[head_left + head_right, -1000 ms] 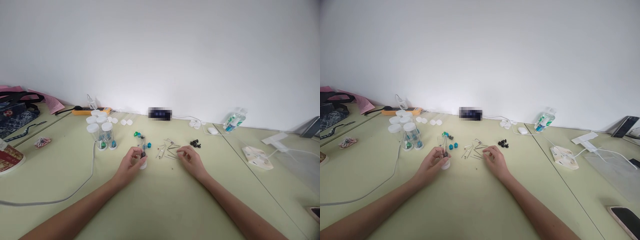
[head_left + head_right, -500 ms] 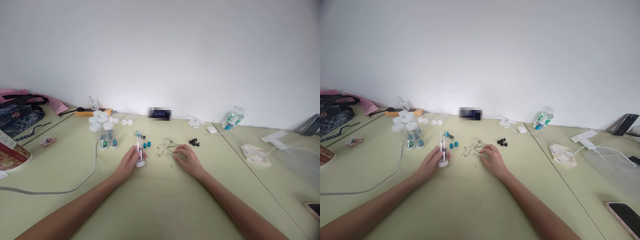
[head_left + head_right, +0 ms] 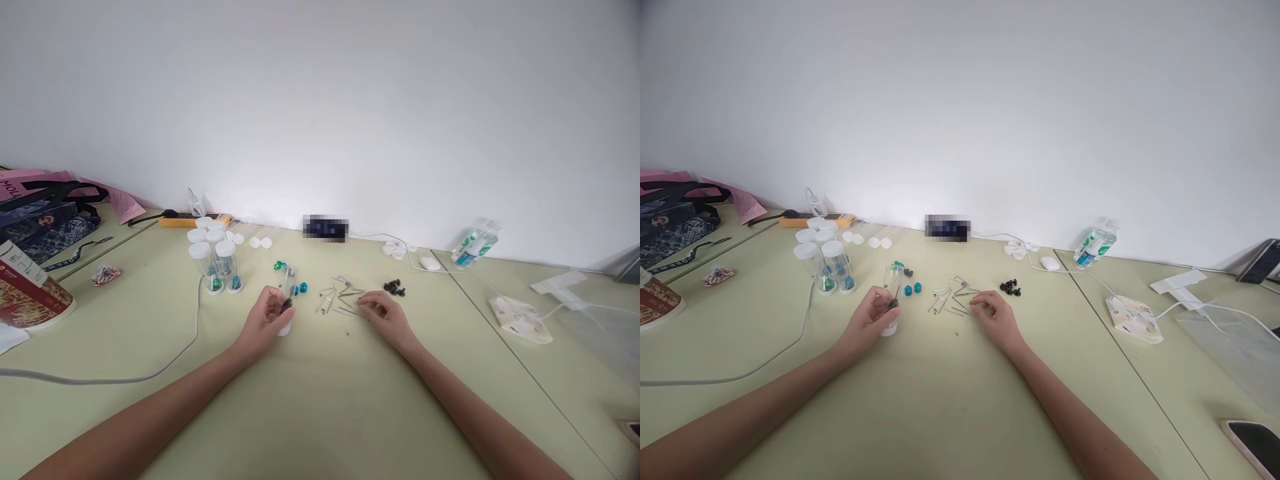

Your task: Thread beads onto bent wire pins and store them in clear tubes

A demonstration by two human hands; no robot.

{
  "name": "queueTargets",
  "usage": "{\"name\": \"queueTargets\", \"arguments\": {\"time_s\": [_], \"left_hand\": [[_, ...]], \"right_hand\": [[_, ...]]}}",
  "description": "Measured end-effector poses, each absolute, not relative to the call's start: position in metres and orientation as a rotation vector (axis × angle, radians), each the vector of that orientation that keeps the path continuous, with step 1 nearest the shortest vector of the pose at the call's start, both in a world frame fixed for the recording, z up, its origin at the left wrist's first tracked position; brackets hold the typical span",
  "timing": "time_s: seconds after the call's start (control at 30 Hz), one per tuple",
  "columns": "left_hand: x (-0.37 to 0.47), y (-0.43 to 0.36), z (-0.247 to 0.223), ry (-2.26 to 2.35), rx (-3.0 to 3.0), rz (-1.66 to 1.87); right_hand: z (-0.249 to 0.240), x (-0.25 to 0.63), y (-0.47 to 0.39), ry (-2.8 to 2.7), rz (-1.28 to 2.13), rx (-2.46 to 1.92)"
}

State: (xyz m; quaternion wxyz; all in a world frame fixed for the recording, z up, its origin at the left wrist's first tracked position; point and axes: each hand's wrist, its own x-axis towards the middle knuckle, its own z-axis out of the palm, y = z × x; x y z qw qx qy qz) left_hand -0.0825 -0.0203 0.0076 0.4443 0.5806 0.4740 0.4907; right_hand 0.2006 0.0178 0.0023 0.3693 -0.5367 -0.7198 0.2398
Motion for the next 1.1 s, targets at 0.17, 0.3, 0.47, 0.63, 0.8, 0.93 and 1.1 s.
{"name": "queueTargets", "arguments": {"time_s": [0.17, 0.3, 0.47, 0.63, 0.8, 0.93, 1.1], "left_hand": [[-0.082, -0.02, 0.007, 1.224, 1.469, 1.213], [-0.081, -0.021, 0.008, 1.243, 1.5, 1.221], [-0.08, -0.021, 0.009, 1.256, 1.486, 1.217], [-0.08, -0.022, 0.011, 1.263, 1.477, 1.217], [-0.081, -0.021, 0.01, 1.28, 1.514, 1.226], [-0.08, -0.02, 0.009, 1.299, 1.536, 1.223], [-0.081, -0.021, 0.01, 1.307, 1.537, 1.205]], "right_hand": [[0.002, 0.212, 0.025, -1.578, 0.382, -1.461], [-0.001, 0.23, 0.035, -1.528, 0.107, -1.547], [-0.005, 0.238, 0.041, -1.554, 0.081, -1.605], [-0.007, 0.232, 0.04, -1.754, 0.0, -1.552], [-0.012, 0.232, 0.043, -1.842, -0.141, -1.619], [-0.01, 0.232, 0.042, -1.771, -0.166, -1.67], [-0.005, 0.232, 0.042, -1.589, -0.18, -1.739]]}}
